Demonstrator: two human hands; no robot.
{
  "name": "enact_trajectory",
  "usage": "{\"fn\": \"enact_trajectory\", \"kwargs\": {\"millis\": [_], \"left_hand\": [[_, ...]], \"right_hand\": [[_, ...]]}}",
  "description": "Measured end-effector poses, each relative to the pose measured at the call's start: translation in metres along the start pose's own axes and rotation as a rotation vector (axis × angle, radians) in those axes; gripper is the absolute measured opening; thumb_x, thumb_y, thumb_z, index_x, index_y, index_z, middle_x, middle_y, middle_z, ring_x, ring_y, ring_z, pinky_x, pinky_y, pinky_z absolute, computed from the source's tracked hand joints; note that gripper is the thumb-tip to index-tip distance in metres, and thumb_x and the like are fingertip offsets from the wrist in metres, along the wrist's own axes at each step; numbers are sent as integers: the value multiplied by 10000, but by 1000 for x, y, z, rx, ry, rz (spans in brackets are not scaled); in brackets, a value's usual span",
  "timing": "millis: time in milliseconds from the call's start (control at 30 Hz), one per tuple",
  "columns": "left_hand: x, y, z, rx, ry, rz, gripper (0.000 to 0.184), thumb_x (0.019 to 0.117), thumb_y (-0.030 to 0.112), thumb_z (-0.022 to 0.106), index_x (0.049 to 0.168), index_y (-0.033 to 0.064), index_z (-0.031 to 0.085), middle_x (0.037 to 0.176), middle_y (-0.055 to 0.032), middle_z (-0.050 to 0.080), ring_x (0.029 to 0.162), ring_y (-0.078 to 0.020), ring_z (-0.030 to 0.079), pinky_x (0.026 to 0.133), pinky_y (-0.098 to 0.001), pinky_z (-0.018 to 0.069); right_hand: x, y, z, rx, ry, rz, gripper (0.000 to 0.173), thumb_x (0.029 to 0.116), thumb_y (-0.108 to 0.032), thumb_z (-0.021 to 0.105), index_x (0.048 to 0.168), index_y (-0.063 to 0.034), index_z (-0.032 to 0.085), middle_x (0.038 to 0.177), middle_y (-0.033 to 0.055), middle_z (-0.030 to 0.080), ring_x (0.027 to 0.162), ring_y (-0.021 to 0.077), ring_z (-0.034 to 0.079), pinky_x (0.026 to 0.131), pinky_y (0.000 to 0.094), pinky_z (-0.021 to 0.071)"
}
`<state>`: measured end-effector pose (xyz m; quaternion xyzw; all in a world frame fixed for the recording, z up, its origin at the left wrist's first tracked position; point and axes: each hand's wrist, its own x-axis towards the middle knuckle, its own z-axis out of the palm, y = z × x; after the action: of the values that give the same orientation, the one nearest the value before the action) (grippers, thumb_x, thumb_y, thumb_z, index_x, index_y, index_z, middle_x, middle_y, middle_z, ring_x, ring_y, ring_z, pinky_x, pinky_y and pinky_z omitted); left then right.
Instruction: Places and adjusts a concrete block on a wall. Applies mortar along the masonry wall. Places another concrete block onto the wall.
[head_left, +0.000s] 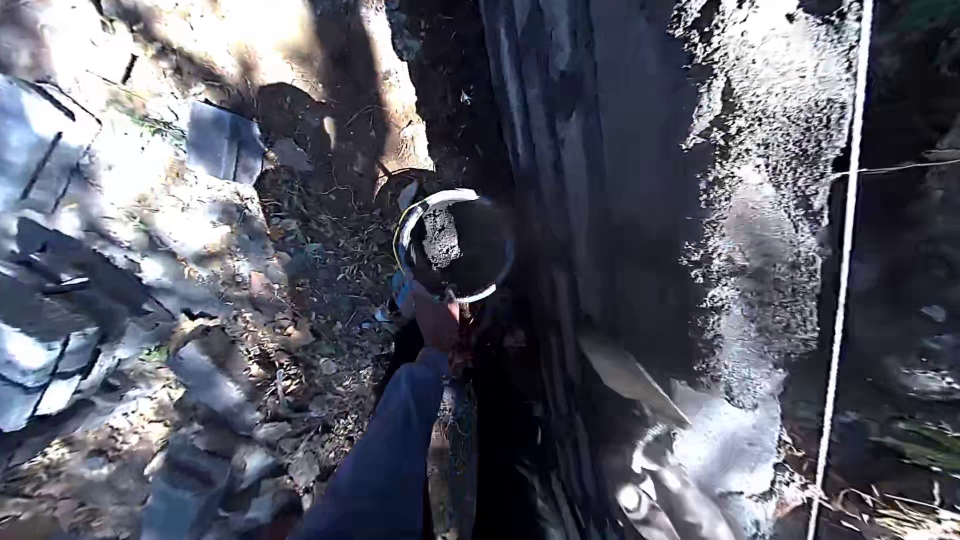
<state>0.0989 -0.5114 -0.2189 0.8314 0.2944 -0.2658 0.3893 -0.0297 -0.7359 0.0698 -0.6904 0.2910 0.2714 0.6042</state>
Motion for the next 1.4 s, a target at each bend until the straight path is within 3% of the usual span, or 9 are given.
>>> {"fn": "enact_trajectory", "kwargs": {"millis": [100,333,567,700,900,1033,1167,1300,1400], "left_hand": [[87,-51,-20,-50,-141,-252,930,917,290,780,1576,-46,216,1451,-319,487,1309,-419,533,1070,-558,465],[177,-102,-5,37,-478,-200,369,956,230,714,1222,1,602,999,-146,658,862,-227,627,784,-446,534],[177,-111,-4,82,-552,-78,323,964,151,666,1228,-15,581,984,-173,665,863,-259,668,790,-489,564],[157,-88,5,297,-646,69,513,969,117,636,1444,3,483,1155,-234,658,1023,-333,664,924,-531,532],[160,-89,8,363,-670,202,574,958,107,642,1496,45,450,1257,-245,634,1074,-382,653,922,-594,519],[147,-95,13,348,-644,213,586,966,107,636,1515,45,440,1388,-213,590,1225,-339,607,1041,-554,470],[141,-110,16,264,-593,195,532,950,79,649,1448,32,468,1175,-195,663,1036,-278,666,927,-500,534],[130,-128,19,239,-620,300,737,930,76,636,1603,129,341,1595,-124,430,1418,-251,474,1155,-469,399],[122,-140,23,187,-612,282,688,922,67,642,1567,115,407,1561,-114,476,1380,-233,511,1124,-467,429]], "right_hand": [[167,56,74,-586,-32,305,493,1069,-384,485,1425,-58,585,1203,173,713,1123,305,687,994,527,526],[481,161,173,-951,-104,425,454,1050,-218,515,1464,-34,491,1348,257,613,1219,445,623,948,653,521],[408,162,183,-1049,-208,239,285,1020,-168,594,1258,-15,628,1047,271,692,971,486,684,779,675,539],[441,150,184,-1071,-52,358,356,1034,-218,534,1360,-91,602,1202,242,688,1095,457,672,856,650,541],[381,177,176,-899,-224,306,276,1048,-118,551,1291,-14,627,1147,277,681,1063,484,665,874,673,521],[416,219,152,-909,-1,404,428,1084,-251,465,1442,-23,520,1263,278,657,1163,446,655,959,621,518],[397,246,179,-801,-126,371,339,1058,-143,517,1380,-41,538,1161,276,679,1058,465,680,864,649,537],[391,242,141,-849,-120,370,377,1069,-244,507,1381,-56,603,1287,252,654,1224,436,614,1017,640,470],[393,260,135,-842,-12,370,376,1049,-223,553,1357,-25,641,1366,244,621,1302,431,562,1088,622,424]]}}
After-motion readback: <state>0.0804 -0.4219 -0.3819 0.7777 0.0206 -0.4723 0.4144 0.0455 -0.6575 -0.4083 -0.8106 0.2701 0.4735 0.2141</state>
